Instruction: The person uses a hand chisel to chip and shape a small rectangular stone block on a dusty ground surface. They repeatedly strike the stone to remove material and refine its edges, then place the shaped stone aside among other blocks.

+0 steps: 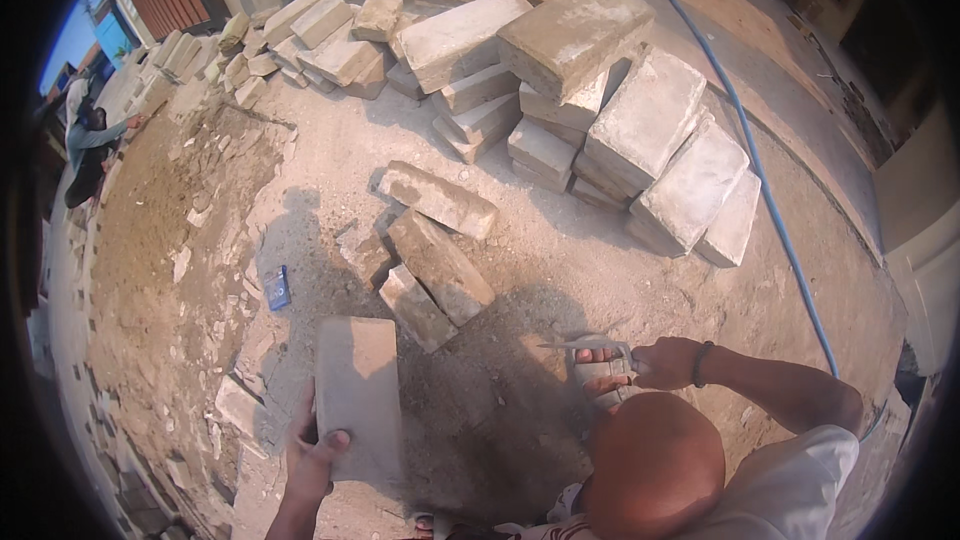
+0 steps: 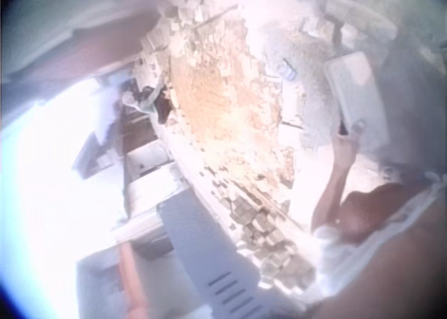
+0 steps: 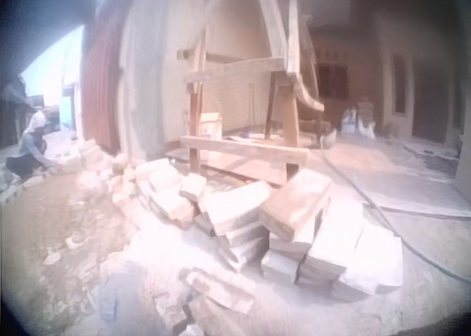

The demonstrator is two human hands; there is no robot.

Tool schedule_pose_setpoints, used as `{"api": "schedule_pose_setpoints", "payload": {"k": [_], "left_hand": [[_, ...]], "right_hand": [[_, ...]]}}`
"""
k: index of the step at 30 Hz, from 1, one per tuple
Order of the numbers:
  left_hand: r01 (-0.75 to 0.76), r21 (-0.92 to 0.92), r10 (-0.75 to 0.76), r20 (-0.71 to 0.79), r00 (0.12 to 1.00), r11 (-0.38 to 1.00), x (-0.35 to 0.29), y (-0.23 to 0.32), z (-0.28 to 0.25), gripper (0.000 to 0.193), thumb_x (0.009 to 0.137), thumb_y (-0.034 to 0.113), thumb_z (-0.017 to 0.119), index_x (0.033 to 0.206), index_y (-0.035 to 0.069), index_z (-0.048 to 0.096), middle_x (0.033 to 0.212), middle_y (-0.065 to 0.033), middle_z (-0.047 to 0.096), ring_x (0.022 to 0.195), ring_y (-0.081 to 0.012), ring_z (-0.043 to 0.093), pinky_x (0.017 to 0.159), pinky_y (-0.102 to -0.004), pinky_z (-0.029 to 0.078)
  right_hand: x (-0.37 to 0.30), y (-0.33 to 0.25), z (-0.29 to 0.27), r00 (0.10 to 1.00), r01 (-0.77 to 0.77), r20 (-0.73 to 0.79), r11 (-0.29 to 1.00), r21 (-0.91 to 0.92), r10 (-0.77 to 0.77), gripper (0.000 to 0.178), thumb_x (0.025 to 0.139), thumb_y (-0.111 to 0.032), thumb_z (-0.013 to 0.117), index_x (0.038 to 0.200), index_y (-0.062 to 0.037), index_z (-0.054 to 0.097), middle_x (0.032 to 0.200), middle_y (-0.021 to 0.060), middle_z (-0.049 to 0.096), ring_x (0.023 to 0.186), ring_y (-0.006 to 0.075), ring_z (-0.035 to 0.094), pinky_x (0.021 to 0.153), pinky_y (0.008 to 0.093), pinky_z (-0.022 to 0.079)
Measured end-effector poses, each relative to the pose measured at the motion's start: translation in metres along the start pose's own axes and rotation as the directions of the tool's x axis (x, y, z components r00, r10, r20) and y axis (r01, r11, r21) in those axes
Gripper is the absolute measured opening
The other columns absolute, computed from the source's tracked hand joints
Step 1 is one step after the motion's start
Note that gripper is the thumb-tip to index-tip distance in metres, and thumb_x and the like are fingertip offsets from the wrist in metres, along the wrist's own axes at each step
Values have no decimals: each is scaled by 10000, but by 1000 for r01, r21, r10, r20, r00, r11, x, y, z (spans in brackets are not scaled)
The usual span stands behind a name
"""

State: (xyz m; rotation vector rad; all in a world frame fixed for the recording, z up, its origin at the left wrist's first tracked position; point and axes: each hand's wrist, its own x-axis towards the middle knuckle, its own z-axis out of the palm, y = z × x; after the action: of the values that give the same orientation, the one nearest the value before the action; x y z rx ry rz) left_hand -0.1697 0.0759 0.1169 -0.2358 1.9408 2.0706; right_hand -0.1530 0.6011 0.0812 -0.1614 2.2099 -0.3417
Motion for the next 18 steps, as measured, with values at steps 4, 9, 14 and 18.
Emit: {"api": "schedule_pose_setpoints", "payload": {"k": [4, 9, 14, 18], "left_hand": [[-173, 172, 158, 98, 982, 970, 68, 101, 68, 1075, 790, 344, 836, 1531, -100, 196, 1414, -227, 510, 1260, -265, 541, 1067, -373, 415], [-417, 162, 358, 300, 884, 895, 116, 199, 186, 991, 815, 270, 791, 1531, -93, 208, 1404, -247, 513, 1249, -293, 567, 1040, -382, 454], [-509, 132, 374, 528, 762, 851, 153, 221, 317, 965, 799, 264, 799, 1509, -109, 261, 1401, -243, 513, 1239, -293, 567, 1050, -364, 440], [-462, 101, 322, 588, 742, 881, 178, 223, 390, 885, 807, 199, 785, 1514, -49, 313, 1410, -279, 473, 1283, -349, 496, 1069, -424, 413]], "right_hand": [[17, 19, 37, 999, 37, 2, 989, 140, -37, 438, 880, -467, 655, 1086, -85, 598, 806, 236, 679, 799, 437, 674, 735, 522, 519], [43, 15, 19, 992, 124, -6, 946, 300, -129, 492, 868, -489, 645, 1106, -62, 584, 840, 246, 683, 810, 452, 668, 743, 528, 516], [53, 38, 13, 960, 278, -140, 900, 337, -244, 499, 871, -491, 628, 1119, -60, 584, 875, 244, 691, 841, 453, 670, 769, 532, 511], [59, 54, 19, 963, 267, -121, 913, 307, -241, 481, 947, -480, 512, 1232, -95, 553, 1013, 230, 692, 925, 432, 669, 814, 497, 515]]}}
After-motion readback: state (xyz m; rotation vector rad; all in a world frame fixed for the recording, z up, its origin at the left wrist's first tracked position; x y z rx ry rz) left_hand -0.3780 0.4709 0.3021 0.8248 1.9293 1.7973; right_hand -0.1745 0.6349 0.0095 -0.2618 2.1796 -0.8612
